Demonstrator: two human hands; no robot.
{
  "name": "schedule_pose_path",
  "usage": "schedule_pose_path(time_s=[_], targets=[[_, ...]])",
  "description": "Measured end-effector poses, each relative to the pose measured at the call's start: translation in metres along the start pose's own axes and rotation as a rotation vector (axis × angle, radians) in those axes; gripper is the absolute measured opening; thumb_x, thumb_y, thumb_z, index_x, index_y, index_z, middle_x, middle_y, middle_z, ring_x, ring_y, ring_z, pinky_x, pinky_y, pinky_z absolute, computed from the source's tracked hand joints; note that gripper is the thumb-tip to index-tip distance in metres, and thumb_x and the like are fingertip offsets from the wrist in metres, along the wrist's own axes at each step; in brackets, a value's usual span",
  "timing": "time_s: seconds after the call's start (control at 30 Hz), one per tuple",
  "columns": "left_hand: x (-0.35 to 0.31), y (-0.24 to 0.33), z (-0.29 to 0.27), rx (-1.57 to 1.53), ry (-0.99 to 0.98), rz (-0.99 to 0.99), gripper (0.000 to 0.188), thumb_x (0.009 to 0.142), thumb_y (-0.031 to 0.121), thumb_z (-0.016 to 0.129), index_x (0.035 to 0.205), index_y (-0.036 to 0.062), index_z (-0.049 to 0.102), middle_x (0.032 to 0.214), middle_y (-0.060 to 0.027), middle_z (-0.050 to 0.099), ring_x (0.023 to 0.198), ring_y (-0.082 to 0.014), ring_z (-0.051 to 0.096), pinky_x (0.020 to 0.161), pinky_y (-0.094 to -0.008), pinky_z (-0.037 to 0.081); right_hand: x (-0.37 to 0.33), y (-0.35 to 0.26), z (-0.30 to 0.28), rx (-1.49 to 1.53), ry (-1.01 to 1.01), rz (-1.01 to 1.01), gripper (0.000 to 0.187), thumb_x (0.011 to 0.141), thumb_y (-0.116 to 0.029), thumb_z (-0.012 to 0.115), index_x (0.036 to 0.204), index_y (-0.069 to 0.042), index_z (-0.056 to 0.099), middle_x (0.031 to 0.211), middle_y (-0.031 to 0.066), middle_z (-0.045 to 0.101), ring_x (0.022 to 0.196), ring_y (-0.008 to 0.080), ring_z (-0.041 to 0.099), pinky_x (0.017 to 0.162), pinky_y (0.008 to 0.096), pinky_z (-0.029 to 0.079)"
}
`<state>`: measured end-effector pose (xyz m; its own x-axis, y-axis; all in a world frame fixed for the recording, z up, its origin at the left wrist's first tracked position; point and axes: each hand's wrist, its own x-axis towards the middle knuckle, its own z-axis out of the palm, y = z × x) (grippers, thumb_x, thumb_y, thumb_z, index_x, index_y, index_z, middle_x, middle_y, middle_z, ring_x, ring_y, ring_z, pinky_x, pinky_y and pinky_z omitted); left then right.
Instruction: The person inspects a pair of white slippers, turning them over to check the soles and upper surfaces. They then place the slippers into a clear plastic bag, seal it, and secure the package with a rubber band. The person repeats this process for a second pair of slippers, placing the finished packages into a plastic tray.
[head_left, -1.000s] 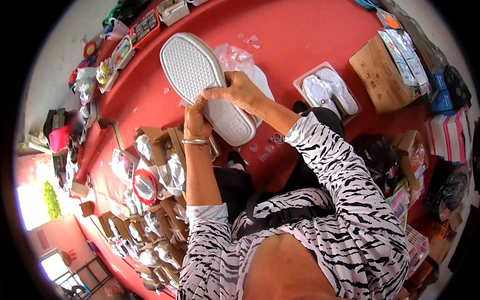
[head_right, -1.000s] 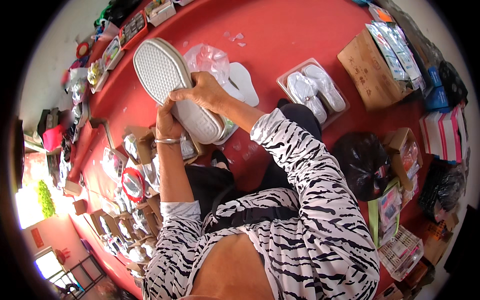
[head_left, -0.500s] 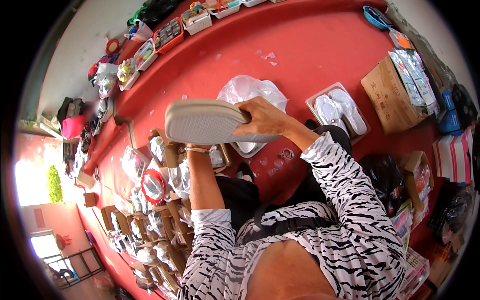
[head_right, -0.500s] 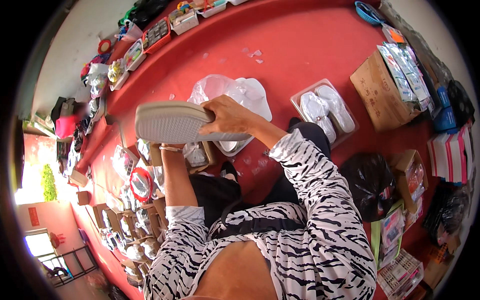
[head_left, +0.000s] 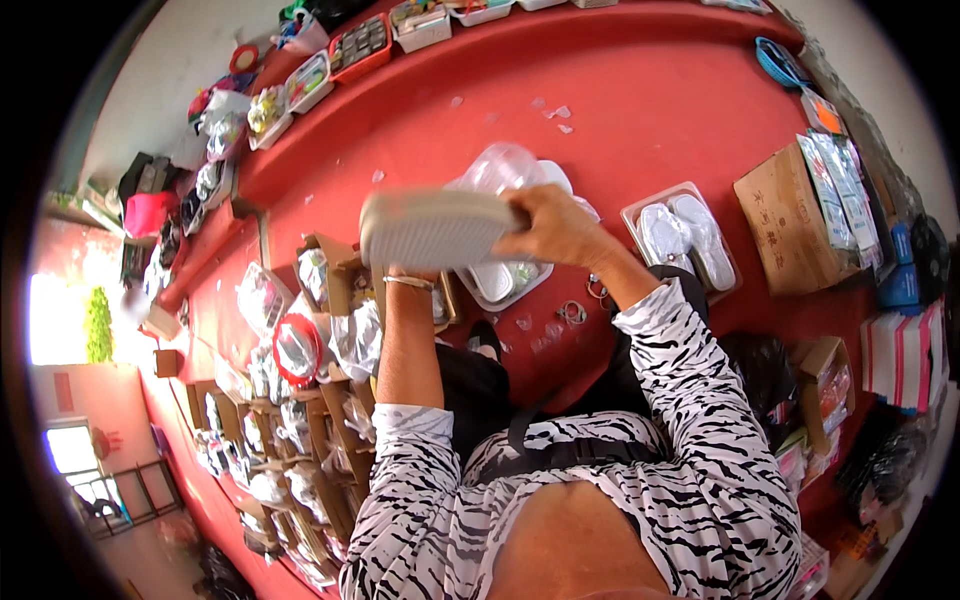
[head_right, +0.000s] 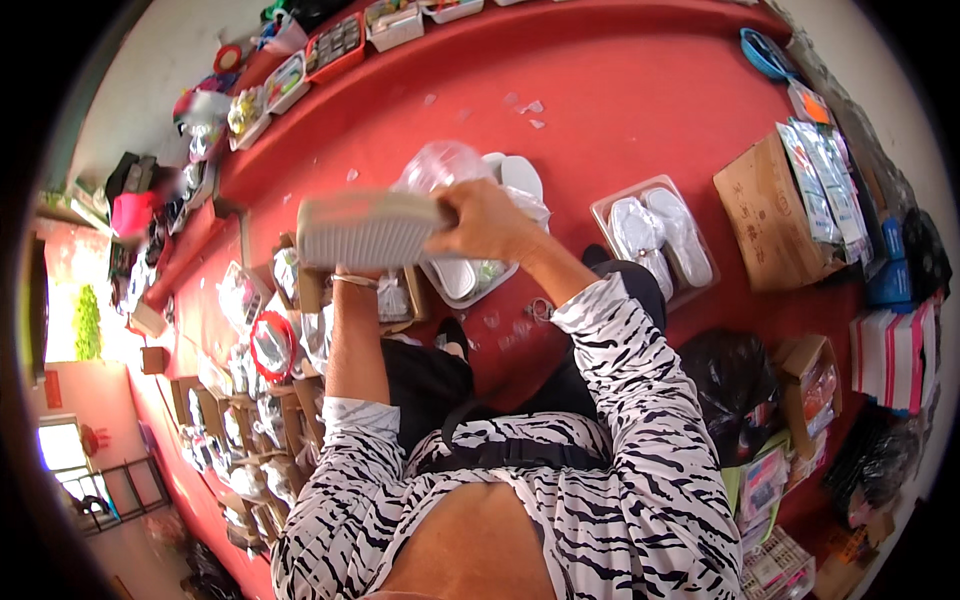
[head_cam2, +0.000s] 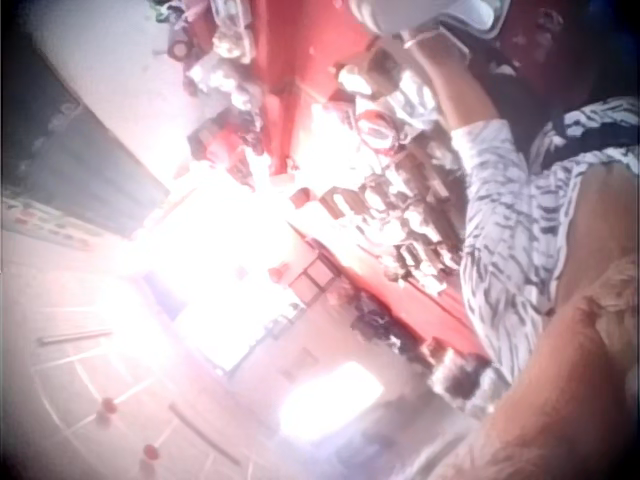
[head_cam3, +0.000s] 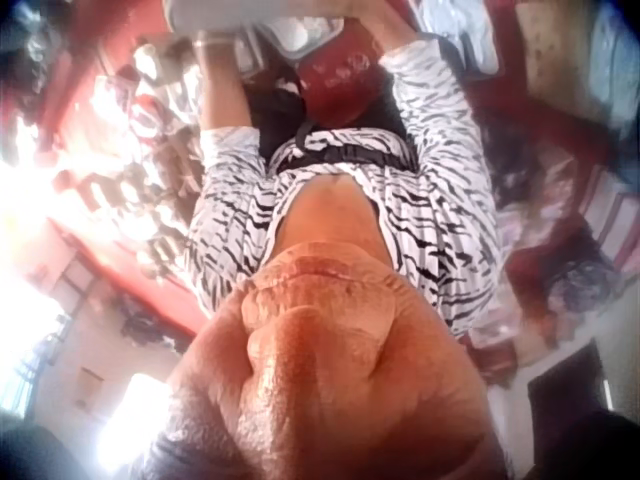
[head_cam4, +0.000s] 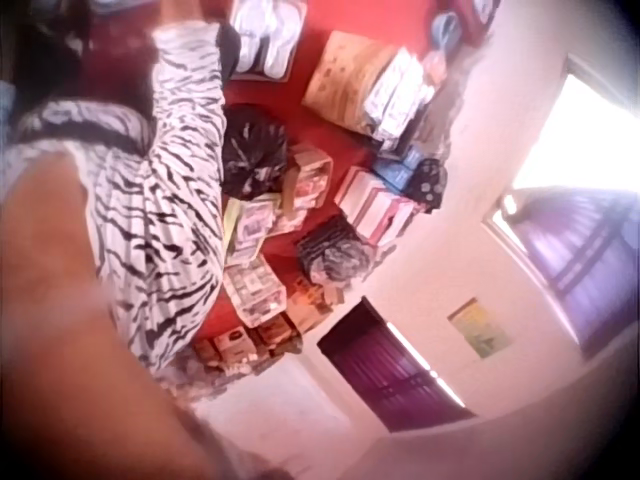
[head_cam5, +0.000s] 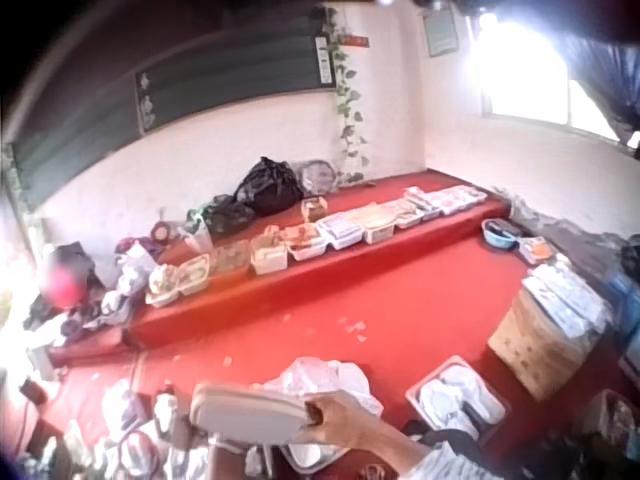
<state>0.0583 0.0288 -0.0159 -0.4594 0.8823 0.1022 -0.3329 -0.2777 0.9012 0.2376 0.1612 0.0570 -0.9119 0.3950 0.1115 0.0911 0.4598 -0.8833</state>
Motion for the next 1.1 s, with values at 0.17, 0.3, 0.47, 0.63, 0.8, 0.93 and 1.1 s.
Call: schedule_pose_path(time_s=[0.17,0.3,0.47,0.63,0.8,0.93,1.1], targets=[[0.009,0.034,-0.001,-0.757,0.095,-0.127,0.078,0.082,0.054,0.055,0.132,-0.0012,0.032,0.133,-0.0235,0.038,0.123,-0.0372,0.040,0.102,-0.0559,0.032,0.012,0.016,-0.016,0.641,0.389,0.213,0.032,0.073,-0.013,0.071,0.099,0.004,0.062,0.093,0.0127,0.066,0.080,0.0185,0.063,0.073,0.0309,0.051],[0.000,0.043,-0.004,-0.858,-0.007,-0.008,0.079,0.083,0.051,0.055,0.134,-0.0042,0.030,0.143,-0.0239,0.024,0.133,-0.0369,0.024,0.106,-0.0565,0.024,0.015,0.023,-0.016,0.963,0.454,0.379,0.028,0.079,-0.012,0.067,0.102,0.004,0.061,0.094,0.0111,0.065,0.083,0.0181,0.063,0.075,0.0333,0.052],[0.002,0.041,-0.008,-0.817,-0.134,0.071,0.065,0.081,0.020,0.054,0.135,-0.0042,0.029,0.144,-0.0244,0.022,0.135,-0.0370,0.021,0.108,-0.0570,0.022,0.019,0.023,-0.007,1.136,0.412,0.488,0.032,0.080,-0.014,0.068,0.105,0.004,0.059,0.096,0.0119,0.064,0.085,0.0204,0.063,0.076,0.0340,0.053],[0.004,0.036,-0.013,-0.737,0.071,0.105,0.073,0.066,-0.009,0.038,0.137,-0.0031,0.025,0.142,-0.0234,0.025,0.134,-0.0368,0.023,0.107,-0.0562,0.025,0.027,0.032,0.005,1.116,0.471,0.541,0.034,0.076,-0.008,0.070,0.104,0.006,0.059,0.094,0.0136,0.064,0.081,0.0223,0.064,0.071,0.0363,0.054],[0.009,0.035,-0.026,-0.729,0.118,0.158,0.075,0.064,-0.013,0.035,0.138,-0.0025,0.024,0.142,-0.0214,0.026,0.135,-0.0350,0.022,0.107,-0.0546,0.027,0.045,0.057,0.035,1.038,0.412,0.565,0.034,0.074,-0.007,0.070,0.104,0.007,0.058,0.092,0.0146,0.064,0.080,0.0230,0.064,0.069,0.0355,0.053],[0.006,0.037,-0.032,-0.733,0.196,0.199,0.076,0.064,-0.016,0.032,0.138,-0.0025,0.024,0.142,-0.0216,0.027,0.135,-0.0347,0.022,0.107,-0.0525,0.028,0.059,0.094,0.079,0.903,0.251,0.566,0.037,0.074,-0.006,0.070,0.106,0.008,0.058,0.093,0.0167,0.064,0.080,0.0232,0.064,0.072,0.0356,0.053],[0.003,0.039,-0.040,-0.814,0.164,0.218,0.072,0.066,-0.016,0.033,0.137,-0.0014,0.030,0.142,-0.0199,0.028,0.135,-0.0342,0.022,0.107,-0.0523,0.029,0.061,0.146,0.153,0.743,0.129,0.581,0.037,0.070,-0.008,0.072,0.098,0.012,0.059,0.085,0.0174,0.064,0.070,0.0257,0.064,0.063,0.0349,0.052]])
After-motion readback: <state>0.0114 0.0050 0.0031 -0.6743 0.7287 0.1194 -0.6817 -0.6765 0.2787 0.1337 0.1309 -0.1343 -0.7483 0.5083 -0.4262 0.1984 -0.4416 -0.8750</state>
